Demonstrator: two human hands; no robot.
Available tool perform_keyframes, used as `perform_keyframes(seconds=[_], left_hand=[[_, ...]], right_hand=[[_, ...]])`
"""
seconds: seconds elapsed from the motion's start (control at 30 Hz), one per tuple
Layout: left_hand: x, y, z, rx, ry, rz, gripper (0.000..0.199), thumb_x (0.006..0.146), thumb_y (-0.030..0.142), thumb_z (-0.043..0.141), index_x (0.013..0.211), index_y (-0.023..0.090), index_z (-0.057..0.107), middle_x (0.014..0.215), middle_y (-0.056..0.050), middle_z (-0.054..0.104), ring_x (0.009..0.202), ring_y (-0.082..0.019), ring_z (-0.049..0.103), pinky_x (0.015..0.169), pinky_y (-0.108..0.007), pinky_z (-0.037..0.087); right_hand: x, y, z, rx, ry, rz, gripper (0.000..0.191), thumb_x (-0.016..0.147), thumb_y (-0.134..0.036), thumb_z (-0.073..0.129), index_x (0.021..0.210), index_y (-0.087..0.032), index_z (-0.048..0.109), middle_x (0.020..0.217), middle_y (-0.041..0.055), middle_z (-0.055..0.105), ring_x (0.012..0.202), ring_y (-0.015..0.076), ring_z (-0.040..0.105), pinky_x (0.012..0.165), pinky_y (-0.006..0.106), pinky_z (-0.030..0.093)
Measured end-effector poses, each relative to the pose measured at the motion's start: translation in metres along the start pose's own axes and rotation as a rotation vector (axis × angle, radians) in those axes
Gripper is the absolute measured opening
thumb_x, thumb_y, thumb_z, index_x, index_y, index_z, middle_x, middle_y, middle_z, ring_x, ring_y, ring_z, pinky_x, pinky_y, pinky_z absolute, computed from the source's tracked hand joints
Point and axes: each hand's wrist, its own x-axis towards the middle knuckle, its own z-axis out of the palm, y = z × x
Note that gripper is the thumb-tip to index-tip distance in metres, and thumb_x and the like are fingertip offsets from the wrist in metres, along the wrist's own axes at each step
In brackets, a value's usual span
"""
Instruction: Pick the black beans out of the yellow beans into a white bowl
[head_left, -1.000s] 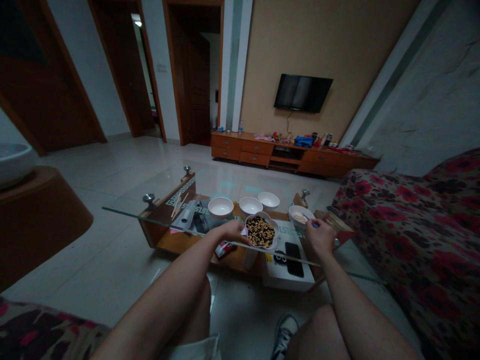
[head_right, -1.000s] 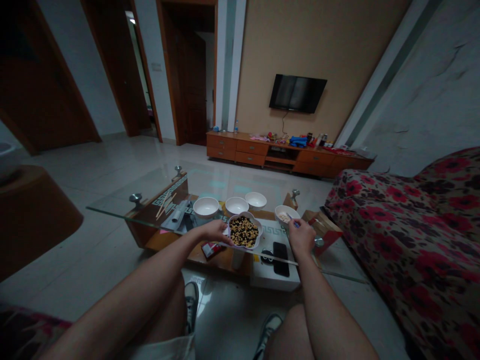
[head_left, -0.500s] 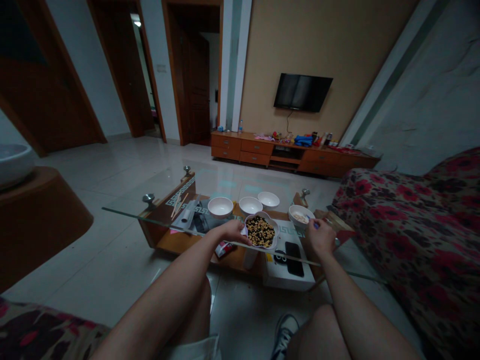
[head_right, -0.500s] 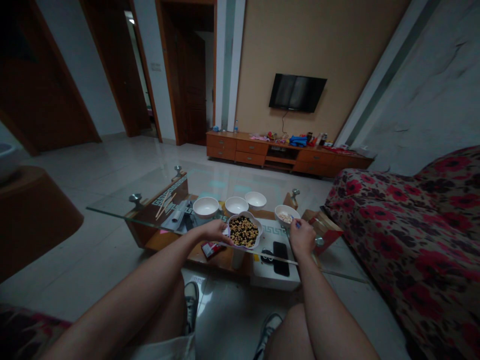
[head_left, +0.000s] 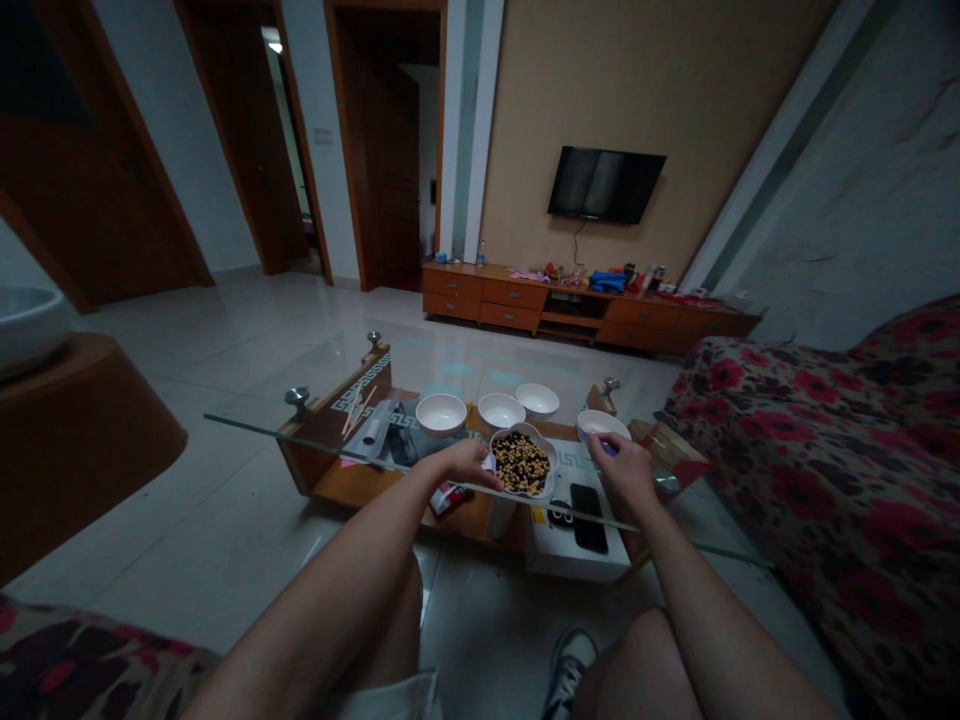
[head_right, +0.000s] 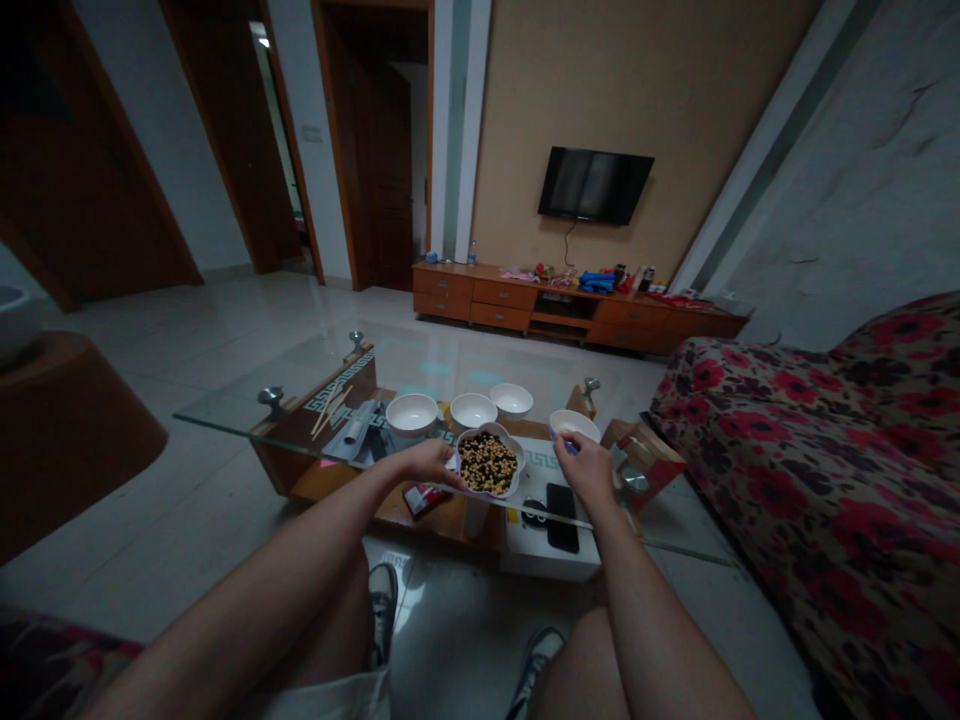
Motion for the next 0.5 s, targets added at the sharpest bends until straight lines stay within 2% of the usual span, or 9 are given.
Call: perform_keyframes(seconds=[0.03, 0.13, 0.3, 0.4, 0.5], left_hand=[[0.000, 0.000, 0.000, 0.004, 0.006, -0.006, 0.032, 0.067, 0.047, 0.084, 0.085, 0.022, 0.077, 0.083, -0.004, 0.075, 0.079, -0.024, 0.062, 0.069, -0.030, 0.043], [-0.001, 0.001, 0.000, 0.012, 0.023, -0.010, 0.032, 0.066, 0.048, 0.085, 0.083, 0.022, 0.077, 0.081, -0.004, 0.073, 0.079, -0.024, 0.063, 0.069, -0.031, 0.043], [0.000, 0.000, -0.001, 0.033, 0.024, 0.005, 0.033, 0.065, 0.050, 0.084, 0.083, 0.023, 0.077, 0.078, -0.002, 0.072, 0.076, -0.023, 0.062, 0.067, -0.030, 0.043], [0.002, -0.002, 0.000, 0.039, 0.018, 0.005, 0.036, 0.064, 0.052, 0.085, 0.085, 0.024, 0.076, 0.078, -0.001, 0.072, 0.076, -0.022, 0.062, 0.067, -0.028, 0.043], [0.004, -0.004, 0.001, 0.036, 0.042, -0.001, 0.041, 0.061, 0.056, 0.086, 0.084, 0.024, 0.076, 0.078, 0.000, 0.073, 0.076, -0.022, 0.062, 0.068, -0.028, 0.044]], right_hand=[[-0.001, -0.007, -0.001, 0.012, -0.038, -0.057, 0.041, 0.087, -0.048, 0.052, 0.091, -0.018, 0.080, 0.095, 0.0116, 0.079, 0.087, 0.0261, 0.071, 0.080, 0.032, 0.049], [-0.004, -0.026, -0.004, 0.021, -0.283, -0.194, 0.034, 0.084, -0.043, 0.057, 0.084, -0.019, 0.081, 0.084, 0.0083, 0.079, 0.078, 0.0225, 0.070, 0.075, 0.030, 0.049], [-0.012, -0.046, 0.001, -0.045, -0.658, -0.253, 0.025, 0.078, -0.029, 0.059, 0.077, -0.016, 0.080, 0.070, 0.0055, 0.074, 0.062, 0.0159, 0.061, 0.061, 0.025, 0.042], [-0.015, -0.050, 0.006, -0.059, -0.763, -0.245, 0.021, 0.074, -0.024, 0.061, 0.074, -0.015, 0.080, 0.065, 0.0047, 0.072, 0.060, 0.0145, 0.059, 0.058, 0.024, 0.039], [-0.015, -0.052, 0.006, -0.084, -0.758, -0.244, 0.021, 0.076, -0.023, 0.061, 0.073, -0.015, 0.080, 0.066, 0.0051, 0.072, 0.060, 0.0141, 0.058, 0.058, 0.024, 0.038]])
